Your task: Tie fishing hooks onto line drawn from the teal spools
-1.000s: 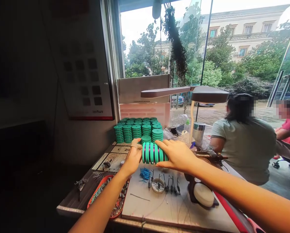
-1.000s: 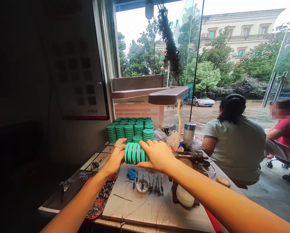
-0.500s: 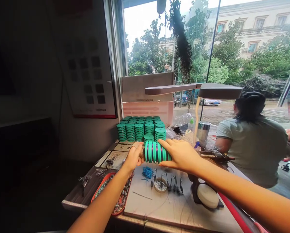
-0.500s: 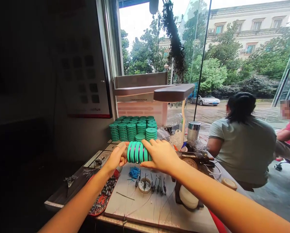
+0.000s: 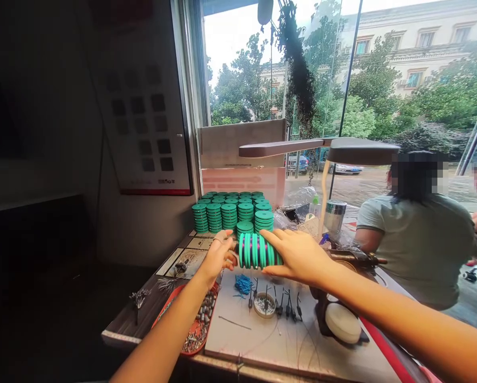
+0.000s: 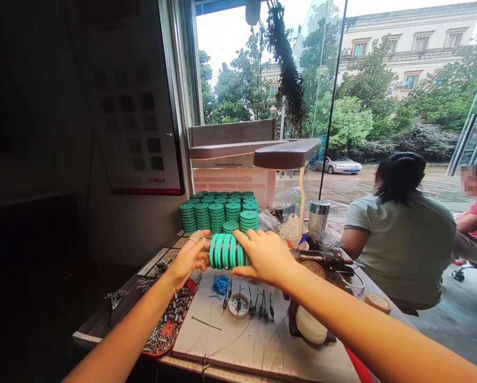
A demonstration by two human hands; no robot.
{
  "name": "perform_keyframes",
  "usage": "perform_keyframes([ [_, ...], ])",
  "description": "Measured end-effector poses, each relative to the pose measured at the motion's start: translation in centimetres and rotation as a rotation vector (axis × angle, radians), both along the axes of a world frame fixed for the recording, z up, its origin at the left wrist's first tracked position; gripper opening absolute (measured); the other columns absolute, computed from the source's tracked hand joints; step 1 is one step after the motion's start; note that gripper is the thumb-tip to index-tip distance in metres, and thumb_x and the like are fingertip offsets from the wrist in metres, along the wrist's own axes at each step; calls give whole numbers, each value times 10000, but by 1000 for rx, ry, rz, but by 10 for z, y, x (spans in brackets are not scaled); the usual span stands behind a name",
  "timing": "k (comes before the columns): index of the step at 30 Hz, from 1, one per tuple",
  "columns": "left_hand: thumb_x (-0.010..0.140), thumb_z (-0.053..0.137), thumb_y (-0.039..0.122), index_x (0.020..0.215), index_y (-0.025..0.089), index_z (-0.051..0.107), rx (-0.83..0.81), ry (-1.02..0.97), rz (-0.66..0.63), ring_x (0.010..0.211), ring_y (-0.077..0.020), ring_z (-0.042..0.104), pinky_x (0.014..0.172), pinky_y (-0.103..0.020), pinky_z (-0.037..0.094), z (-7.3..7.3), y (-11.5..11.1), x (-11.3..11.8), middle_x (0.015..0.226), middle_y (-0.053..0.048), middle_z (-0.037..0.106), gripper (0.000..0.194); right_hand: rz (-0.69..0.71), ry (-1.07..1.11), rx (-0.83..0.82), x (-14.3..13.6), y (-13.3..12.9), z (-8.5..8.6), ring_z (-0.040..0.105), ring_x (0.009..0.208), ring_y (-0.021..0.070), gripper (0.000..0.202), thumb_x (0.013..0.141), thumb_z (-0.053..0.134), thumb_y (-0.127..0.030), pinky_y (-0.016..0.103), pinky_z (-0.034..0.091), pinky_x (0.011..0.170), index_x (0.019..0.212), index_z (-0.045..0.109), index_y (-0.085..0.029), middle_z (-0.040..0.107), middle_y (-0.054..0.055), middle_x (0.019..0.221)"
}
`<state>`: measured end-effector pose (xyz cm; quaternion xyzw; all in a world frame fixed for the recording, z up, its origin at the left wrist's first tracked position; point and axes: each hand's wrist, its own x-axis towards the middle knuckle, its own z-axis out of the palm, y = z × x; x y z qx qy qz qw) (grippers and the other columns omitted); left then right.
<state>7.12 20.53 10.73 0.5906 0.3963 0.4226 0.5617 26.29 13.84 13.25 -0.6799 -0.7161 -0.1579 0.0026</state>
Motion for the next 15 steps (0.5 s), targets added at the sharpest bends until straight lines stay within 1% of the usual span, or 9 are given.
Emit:
perform_keyframes([
  [2, 745, 418, 453, 1052, 230, 426, -33, 21, -9, 384, -34, 452, 363, -113, 303, 1, 1, -1, 563, 47, 500, 379, 6, -7, 7, 0, 0, 0, 383, 987, -101, 892, 526, -93, -821, 269, 412, 953, 1306, 89, -429, 360, 18, 1134],
  [3, 738, 429, 462, 1048, 224, 424, -40, 20, -8, 389, -31, 451, 360, -108, 295, 1, 1, -1, 578, 42, 506, 391, 11, -10, 10, 0, 0, 0, 376, 978, -111, 897, 529, -99, -815, 252, 411, 964, 1310, 93, -419, 362, 20, 1129],
  [5, 715, 484, 441, 1072, 252, 397, -24, -17, -27, 495, -25, 507, 405, -115, 364, 2, 0, -2, 765, 17, 552, 414, 16, -16, 12, -1, 1, 0, 363, 961, -127, 898, 535, -101, -811, 229, 410, 976, 1315, 93, -409, 365, 19, 1123],
  [6, 691, 535, 399, 1088, 275, 380, -6, -40, -49, 559, -23, 527, 442, -124, 404, 3, 0, -2, 864, 15, 547, 444, 13, -17, 10, -1, 1, 0, 360, 957, -129, 896, 533, -98, -815, 231, 411, 974, 1313, 88, -413, 366, 16, 1121],
  [8, 632, 615, 288, 1110, 300, 354, 28, -69, -101, 617, -18, 535, 490, -130, 436, 5, -1, -2, 937, 29, 527, 545, 5, -16, 6, -2, 1, 0, 367, 963, -115, 880, 526, -95, -825, 263, 415, 948, 1299, 70, -438, 366, 8, 1125],
  [9, 612, 632, 253, 1115, 298, 344, 40, -70, -120, 599, -14, 526, 484, -126, 428, 5, -1, -2, 910, 36, 529, 581, 1, -16, 5, -2, 2, 0, 373, 969, -105, 871, 525, -92, -829, 281, 415, 935, 1292, 65, -448, 365, 6, 1127],
  [11, 627, 623, 269, 1106, 271, 340, 47, -46, -134, 514, -7, 489, 439, -121, 397, 5, 0, 0, 785, 51, 526, 556, 2, -18, 8, -1, 2, 0, 375, 971, -99, 859, 536, -76, -827, 293, 413, 929, 1291, 74, -446, 364, 9, 1127],
  [13, 694, 557, 344, 1079, 231, 361, 38, 4, -124, 428, -5, 432, 394, -122, 367, 5, 1, 4, 620, 75, 472, 447, 14, -26, 17, -2, 1, 1, 360, 952, -121, 850, 562, -47, -813, 258, 415, 952, 1302, 99, -421, 368, 14, 1116],
  [15, 747, 482, 391, 1038, 187, 398, 28, 59, -98, 350, 2, 349, 341, -110, 295, 4, 4, 7, 497, 100, 383, 365, 39, -38, 29, -2, 0, 1, 330, 925, -153, 836, 592, -10, -793, 184, 414, 981, 1310, 134, -388, 372, 14, 1105],
])
